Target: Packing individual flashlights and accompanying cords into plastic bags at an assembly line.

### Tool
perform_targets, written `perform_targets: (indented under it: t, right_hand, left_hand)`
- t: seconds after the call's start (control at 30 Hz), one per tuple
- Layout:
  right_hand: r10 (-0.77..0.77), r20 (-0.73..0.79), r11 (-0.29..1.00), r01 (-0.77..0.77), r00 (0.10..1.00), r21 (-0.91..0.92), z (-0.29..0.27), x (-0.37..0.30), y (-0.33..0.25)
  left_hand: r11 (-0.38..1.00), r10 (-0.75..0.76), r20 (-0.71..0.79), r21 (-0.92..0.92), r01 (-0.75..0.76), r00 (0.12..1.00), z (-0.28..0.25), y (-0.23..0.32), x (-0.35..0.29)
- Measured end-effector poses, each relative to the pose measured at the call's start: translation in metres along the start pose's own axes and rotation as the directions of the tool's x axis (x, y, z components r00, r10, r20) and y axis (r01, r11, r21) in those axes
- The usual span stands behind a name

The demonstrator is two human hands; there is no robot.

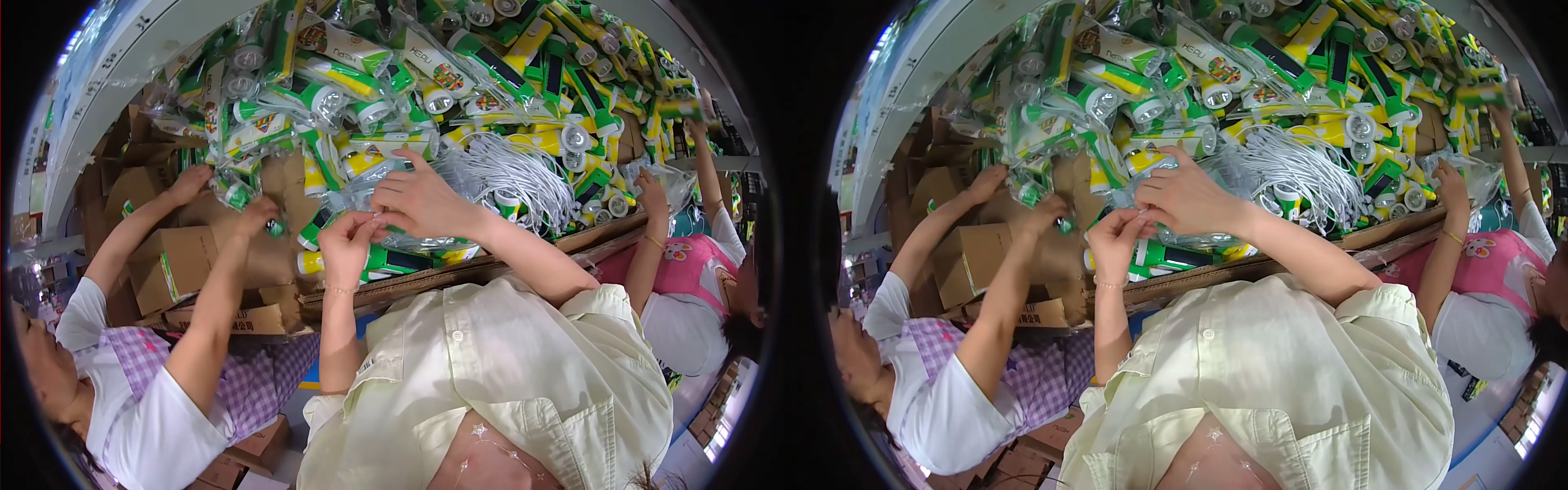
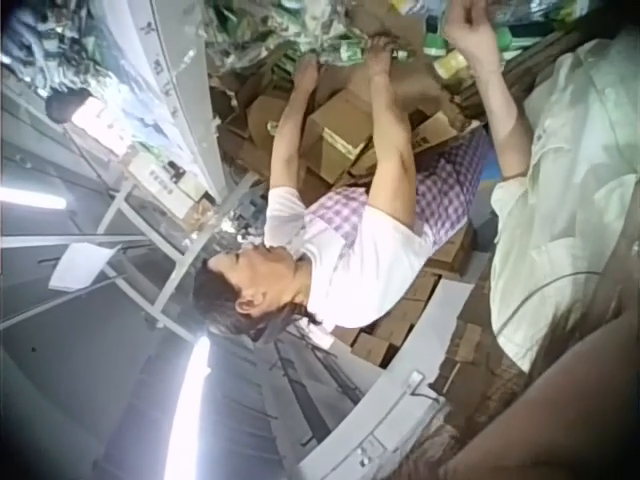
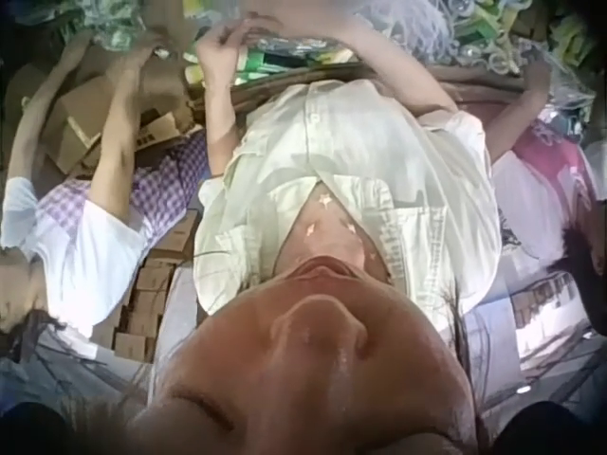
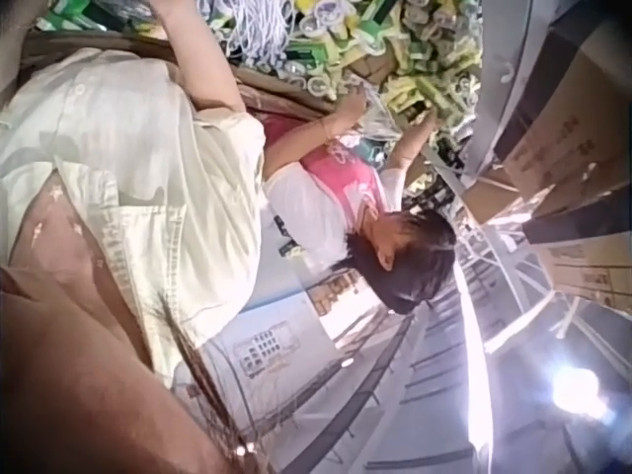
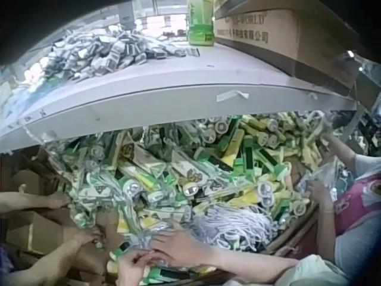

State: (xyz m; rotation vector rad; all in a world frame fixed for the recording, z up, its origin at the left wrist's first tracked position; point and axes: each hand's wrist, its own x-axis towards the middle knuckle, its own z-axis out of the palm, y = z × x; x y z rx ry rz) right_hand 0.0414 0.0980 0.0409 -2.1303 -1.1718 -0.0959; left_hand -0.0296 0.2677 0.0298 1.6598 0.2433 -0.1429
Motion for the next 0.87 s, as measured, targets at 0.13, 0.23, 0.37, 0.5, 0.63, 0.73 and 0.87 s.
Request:
perform_targets:
  t: [0.13,0.23,0.37,0.5,0.63,0.73,0.87]
  right_hand:
    - [-0.030,0.014,0.999,0.031,0.999,-0.038,-0.020,-0.005,0.008]
    - [0.038,-0.012,0.988,-0.039,0.999,-0.152,-0.035,-0.021,0.028]
    - [0.067,-0.042,0.979,-0.074,0.997,-0.192,-0.037,-0.016,0.027]
    - [0.177,-0.086,0.962,-0.191,0.980,-0.194,-0.019,-0.016,0.046]
    - [0.389,-0.021,0.919,-0.390,0.921,-0.054,-0.002,-0.024,0.063]
    - [0.185,0.003,0.893,-0.167,0.983,-0.418,0.024,-0.015,0.043]
    - [0.190,0.191,0.742,-0.013,0.963,-0.670,0.058,-0.022,0.043]
  left_hand:
    - [0.992,0.013,-0.159,-0.126,-0.033,0.987,-0.018,0.020,-0.007]
    - [0.990,0.054,-0.260,-0.109,-0.085,0.964,-0.057,0.020,-0.003]
    - [0.968,0.061,-0.389,-0.203,-0.150,0.919,-0.102,0.009,0.004]
    - [0.955,0.010,-0.565,-0.239,-0.176,0.825,-0.128,0.002,0.037]
    - [0.909,-0.015,-0.774,-0.274,-0.313,0.633,-0.202,-0.022,0.065]
    - [0.940,0.030,-0.846,-0.158,-0.303,0.532,-0.227,-0.029,0.094]
    - [0.948,0.303,-0.891,0.319,-0.008,0.339,-0.263,-0.071,0.122]
